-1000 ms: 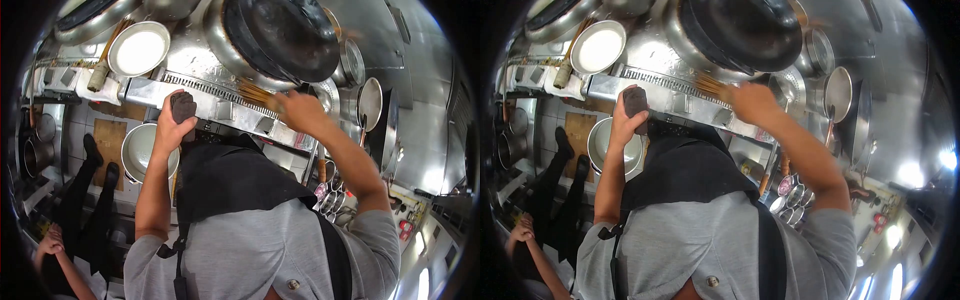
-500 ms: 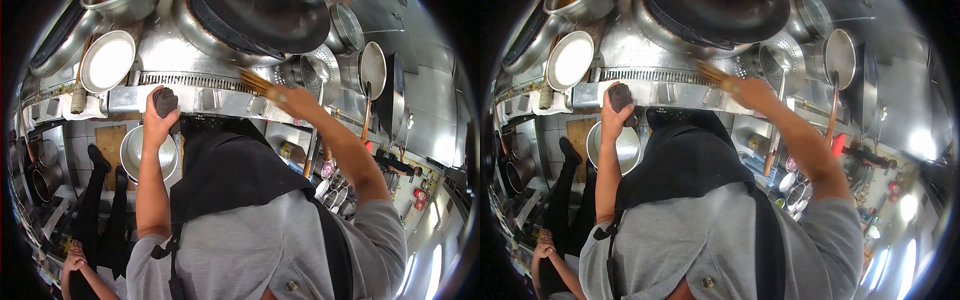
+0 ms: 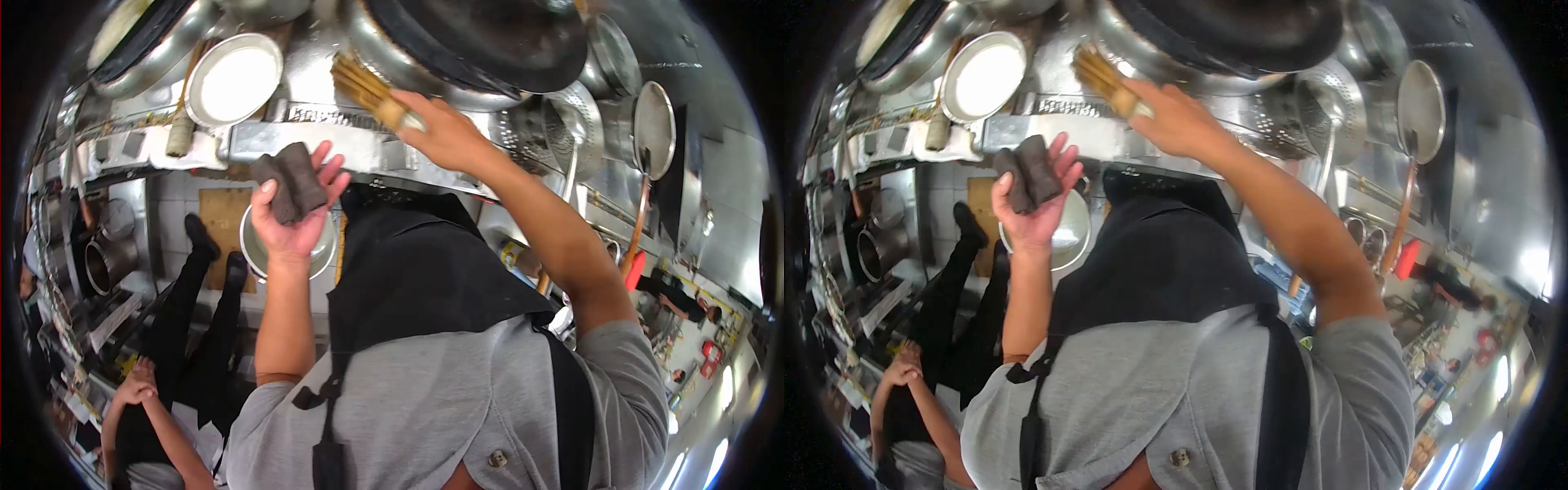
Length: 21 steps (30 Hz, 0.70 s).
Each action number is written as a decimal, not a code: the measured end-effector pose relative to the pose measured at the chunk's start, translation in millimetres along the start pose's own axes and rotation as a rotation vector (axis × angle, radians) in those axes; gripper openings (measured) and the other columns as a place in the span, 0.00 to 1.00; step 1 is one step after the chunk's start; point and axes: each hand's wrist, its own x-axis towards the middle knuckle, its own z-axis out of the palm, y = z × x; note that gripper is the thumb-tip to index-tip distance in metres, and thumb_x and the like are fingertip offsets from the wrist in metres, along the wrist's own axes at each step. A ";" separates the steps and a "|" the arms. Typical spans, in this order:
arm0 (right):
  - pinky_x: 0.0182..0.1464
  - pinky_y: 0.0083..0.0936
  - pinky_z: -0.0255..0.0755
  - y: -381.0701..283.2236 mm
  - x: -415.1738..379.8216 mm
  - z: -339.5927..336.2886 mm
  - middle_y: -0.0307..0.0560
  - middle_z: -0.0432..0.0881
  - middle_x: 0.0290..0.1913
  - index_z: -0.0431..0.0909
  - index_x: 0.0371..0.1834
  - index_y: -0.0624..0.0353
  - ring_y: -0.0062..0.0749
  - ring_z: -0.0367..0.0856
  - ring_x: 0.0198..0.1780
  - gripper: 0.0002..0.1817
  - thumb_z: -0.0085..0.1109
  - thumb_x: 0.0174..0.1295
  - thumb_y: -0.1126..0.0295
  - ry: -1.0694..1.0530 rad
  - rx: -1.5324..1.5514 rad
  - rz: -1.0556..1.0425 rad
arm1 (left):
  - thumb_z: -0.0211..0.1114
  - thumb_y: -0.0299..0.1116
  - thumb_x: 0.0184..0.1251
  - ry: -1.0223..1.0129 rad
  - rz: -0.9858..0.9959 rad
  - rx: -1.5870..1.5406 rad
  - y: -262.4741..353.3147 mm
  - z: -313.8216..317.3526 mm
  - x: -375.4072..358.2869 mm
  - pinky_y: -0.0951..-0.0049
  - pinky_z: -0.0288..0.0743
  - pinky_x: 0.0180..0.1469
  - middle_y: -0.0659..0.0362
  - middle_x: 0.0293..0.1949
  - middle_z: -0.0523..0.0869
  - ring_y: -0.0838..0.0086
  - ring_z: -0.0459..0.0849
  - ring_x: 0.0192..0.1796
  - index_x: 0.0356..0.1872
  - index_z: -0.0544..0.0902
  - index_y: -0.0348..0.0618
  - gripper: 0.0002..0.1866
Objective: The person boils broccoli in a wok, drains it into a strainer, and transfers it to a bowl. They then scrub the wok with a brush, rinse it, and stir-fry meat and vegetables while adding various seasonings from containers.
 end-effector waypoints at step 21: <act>0.70 0.32 0.66 106.2 -198.3 -11.9 0.52 0.79 0.66 0.79 0.65 0.57 0.41 0.76 0.68 0.23 0.54 0.75 0.55 -0.330 0.586 -0.256 | 0.64 0.45 0.58 0.381 -0.144 0.240 -94.5 98.0 17.5 0.61 0.80 0.41 0.52 0.40 0.84 0.62 0.83 0.38 0.50 0.80 0.43 0.22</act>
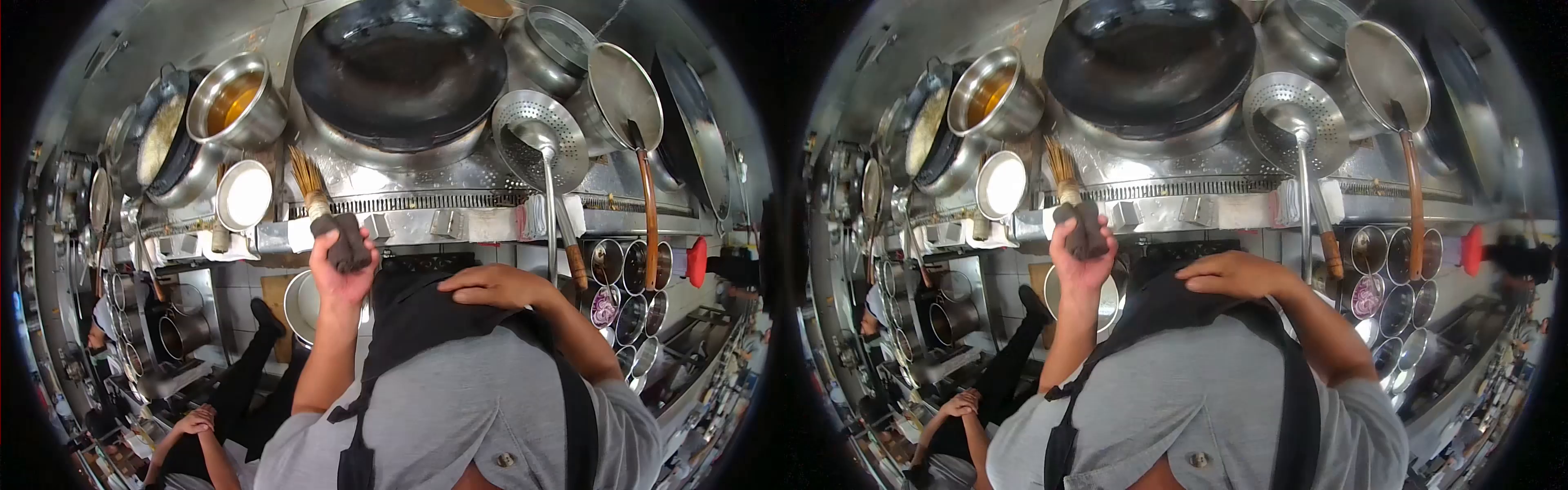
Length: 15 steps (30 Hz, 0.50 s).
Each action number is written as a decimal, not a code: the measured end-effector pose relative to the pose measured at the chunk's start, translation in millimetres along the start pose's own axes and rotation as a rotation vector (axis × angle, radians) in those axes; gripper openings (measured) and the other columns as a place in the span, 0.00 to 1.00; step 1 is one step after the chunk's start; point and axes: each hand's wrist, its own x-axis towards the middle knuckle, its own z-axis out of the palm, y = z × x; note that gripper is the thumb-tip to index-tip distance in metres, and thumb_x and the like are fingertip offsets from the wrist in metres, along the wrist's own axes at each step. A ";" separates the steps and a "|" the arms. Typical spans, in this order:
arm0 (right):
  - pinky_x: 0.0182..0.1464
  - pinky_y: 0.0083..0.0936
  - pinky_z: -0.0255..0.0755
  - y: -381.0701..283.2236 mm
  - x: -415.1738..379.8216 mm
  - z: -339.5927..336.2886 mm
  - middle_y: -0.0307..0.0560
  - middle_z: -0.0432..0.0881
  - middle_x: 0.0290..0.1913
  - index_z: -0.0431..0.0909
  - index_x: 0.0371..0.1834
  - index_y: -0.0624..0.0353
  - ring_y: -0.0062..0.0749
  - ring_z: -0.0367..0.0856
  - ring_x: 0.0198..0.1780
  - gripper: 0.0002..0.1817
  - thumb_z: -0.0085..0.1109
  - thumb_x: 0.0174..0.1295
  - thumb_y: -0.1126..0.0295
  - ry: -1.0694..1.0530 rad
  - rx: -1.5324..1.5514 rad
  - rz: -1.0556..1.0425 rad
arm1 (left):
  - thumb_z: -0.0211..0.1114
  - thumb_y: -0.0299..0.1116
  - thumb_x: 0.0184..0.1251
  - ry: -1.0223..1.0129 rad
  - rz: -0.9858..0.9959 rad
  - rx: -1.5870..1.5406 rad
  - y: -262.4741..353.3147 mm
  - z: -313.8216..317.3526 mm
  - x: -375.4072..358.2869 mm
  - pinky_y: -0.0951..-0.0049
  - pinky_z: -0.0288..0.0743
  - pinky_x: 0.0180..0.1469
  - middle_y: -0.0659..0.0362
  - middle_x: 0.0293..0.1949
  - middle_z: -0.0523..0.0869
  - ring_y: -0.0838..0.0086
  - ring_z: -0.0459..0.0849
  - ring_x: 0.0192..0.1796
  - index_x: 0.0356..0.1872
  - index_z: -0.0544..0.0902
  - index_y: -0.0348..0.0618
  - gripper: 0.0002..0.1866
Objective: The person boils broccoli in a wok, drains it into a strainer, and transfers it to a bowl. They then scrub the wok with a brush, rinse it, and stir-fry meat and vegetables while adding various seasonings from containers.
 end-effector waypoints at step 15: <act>0.62 0.33 0.73 78.1 -191.6 96.6 0.55 0.83 0.58 0.75 0.69 0.58 0.41 0.82 0.60 0.27 0.66 0.65 0.68 0.995 0.278 0.304 | 0.65 0.46 0.62 -0.028 -0.173 0.250 -34.5 133.4 102.0 0.40 0.75 0.61 0.44 0.44 0.82 0.49 0.82 0.49 0.43 0.77 0.36 0.21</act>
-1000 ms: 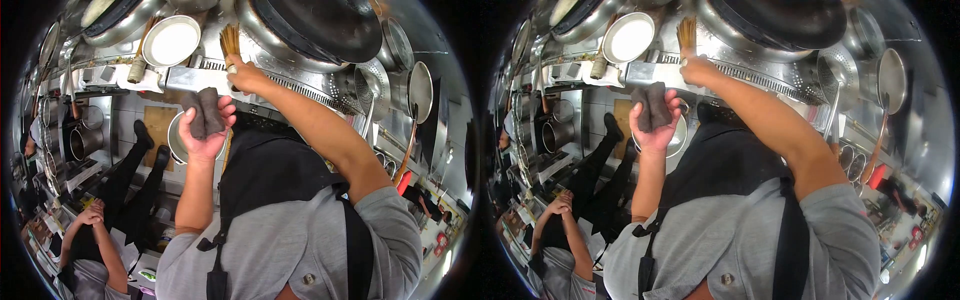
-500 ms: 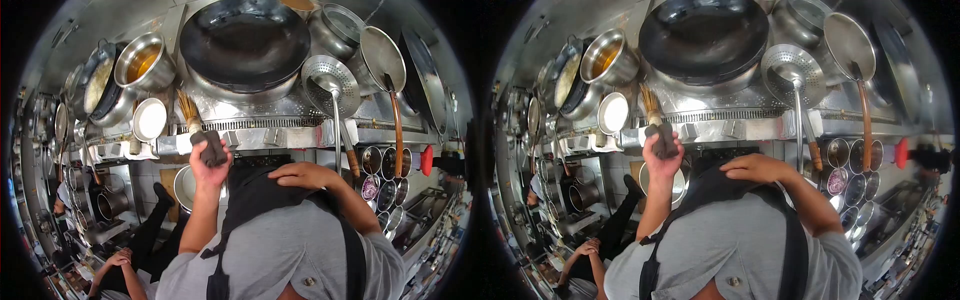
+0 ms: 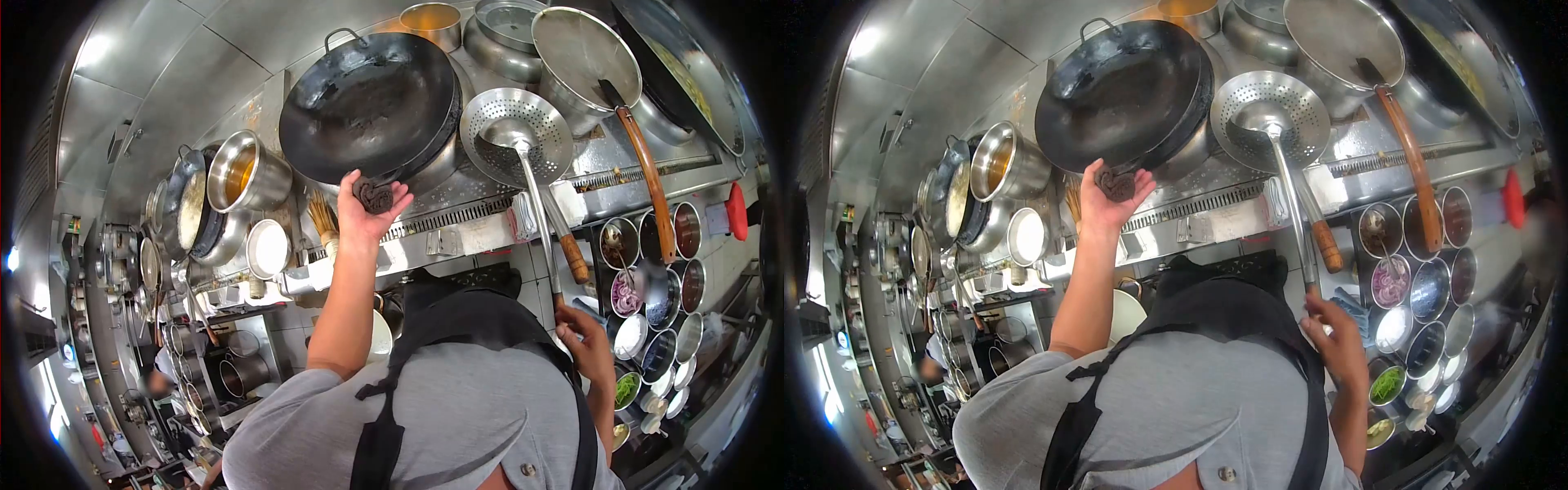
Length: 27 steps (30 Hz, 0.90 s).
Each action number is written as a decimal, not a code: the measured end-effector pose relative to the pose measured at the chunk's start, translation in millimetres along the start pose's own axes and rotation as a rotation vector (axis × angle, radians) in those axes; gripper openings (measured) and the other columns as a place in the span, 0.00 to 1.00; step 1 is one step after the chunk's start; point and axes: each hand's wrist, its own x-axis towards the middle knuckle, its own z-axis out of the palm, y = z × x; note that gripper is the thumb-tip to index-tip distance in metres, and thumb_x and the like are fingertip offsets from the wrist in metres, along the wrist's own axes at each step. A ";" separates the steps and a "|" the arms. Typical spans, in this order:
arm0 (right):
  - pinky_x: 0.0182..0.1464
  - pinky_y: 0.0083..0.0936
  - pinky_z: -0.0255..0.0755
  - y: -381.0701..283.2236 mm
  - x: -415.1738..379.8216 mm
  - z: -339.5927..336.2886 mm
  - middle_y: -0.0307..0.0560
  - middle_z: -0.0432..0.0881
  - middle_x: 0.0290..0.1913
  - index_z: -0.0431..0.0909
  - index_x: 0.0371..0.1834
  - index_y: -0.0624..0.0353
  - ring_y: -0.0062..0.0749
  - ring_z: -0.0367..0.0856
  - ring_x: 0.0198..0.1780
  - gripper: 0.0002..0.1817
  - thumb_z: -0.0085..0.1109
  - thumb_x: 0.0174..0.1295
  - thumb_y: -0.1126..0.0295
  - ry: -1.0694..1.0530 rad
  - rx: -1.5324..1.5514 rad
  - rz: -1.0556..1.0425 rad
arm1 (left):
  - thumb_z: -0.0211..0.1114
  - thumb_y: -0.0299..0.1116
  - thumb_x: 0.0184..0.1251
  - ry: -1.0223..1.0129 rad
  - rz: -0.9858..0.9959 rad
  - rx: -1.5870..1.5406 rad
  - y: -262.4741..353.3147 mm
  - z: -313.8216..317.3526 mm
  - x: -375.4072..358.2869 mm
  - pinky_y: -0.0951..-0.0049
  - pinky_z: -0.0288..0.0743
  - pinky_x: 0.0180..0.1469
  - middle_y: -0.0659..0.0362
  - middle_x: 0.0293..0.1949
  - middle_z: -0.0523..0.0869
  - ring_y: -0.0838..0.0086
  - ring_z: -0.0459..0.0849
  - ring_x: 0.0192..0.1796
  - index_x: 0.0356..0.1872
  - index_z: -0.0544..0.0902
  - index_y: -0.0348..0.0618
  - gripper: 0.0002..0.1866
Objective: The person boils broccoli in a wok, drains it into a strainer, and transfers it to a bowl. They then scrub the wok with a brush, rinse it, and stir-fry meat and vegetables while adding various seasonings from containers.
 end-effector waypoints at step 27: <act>0.16 0.16 0.64 -68.9 109.1 33.2 0.32 0.70 0.26 0.62 0.75 0.56 0.13 0.66 0.18 0.31 0.54 0.68 0.77 0.107 0.316 -0.099 | 0.62 0.28 0.59 -0.053 0.564 0.259 -31.9 -112.2 -22.9 0.60 0.85 0.33 0.52 0.38 0.83 0.64 0.86 0.37 0.54 0.70 0.43 0.21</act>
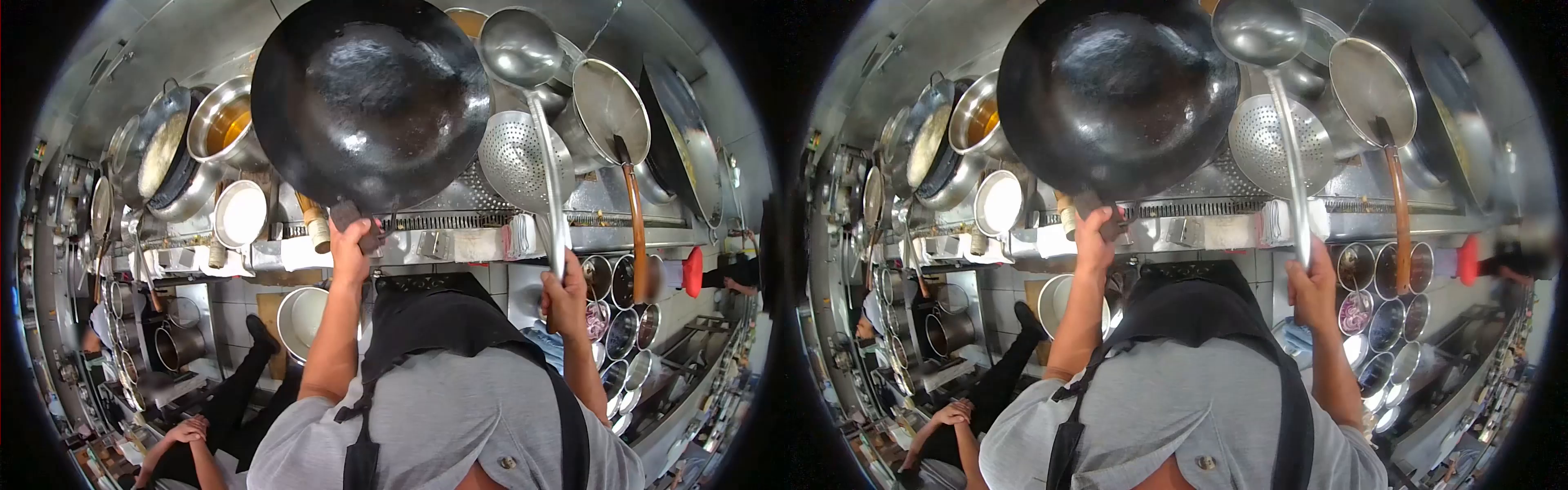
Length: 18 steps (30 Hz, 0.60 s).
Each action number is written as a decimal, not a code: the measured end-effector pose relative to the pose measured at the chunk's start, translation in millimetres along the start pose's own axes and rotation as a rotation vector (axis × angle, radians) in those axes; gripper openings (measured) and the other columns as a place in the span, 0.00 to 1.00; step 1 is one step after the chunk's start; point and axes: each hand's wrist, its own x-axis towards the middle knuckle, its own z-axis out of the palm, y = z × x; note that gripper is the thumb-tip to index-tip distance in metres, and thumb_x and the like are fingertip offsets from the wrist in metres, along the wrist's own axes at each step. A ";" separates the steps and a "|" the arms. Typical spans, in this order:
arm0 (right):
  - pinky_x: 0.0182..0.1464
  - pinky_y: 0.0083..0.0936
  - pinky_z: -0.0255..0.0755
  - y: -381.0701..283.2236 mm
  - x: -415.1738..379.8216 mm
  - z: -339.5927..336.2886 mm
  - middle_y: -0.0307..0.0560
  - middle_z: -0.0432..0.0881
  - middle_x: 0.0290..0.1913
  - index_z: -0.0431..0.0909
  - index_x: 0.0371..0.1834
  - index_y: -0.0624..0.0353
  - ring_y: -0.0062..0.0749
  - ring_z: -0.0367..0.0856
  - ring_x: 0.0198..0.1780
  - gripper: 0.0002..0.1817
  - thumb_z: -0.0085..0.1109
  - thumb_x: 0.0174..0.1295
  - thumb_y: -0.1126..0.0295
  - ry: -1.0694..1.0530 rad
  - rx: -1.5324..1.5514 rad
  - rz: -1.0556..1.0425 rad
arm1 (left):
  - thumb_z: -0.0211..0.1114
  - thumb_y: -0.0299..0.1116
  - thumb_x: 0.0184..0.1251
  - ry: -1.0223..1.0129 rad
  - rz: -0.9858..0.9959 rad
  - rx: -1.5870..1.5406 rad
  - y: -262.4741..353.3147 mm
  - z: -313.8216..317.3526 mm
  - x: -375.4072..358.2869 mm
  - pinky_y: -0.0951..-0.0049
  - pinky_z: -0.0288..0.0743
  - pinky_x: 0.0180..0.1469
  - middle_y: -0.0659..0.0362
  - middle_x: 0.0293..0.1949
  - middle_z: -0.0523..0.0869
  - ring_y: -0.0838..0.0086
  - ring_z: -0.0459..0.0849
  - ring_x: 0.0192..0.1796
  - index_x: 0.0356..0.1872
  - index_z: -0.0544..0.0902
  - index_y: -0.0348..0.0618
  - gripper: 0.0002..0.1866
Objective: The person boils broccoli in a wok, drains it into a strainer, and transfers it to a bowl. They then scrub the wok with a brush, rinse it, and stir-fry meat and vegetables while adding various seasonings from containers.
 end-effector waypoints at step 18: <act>0.18 0.19 0.65 -77.4 33.7 58.0 0.35 0.73 0.23 0.57 0.76 0.55 0.16 0.70 0.18 0.33 0.57 0.68 0.74 -0.246 -0.173 0.013 | 0.67 0.37 0.58 0.038 -0.439 -0.265 32.0 55.0 72.7 0.55 0.85 0.37 0.52 0.34 0.84 0.60 0.84 0.32 0.38 0.78 0.45 0.11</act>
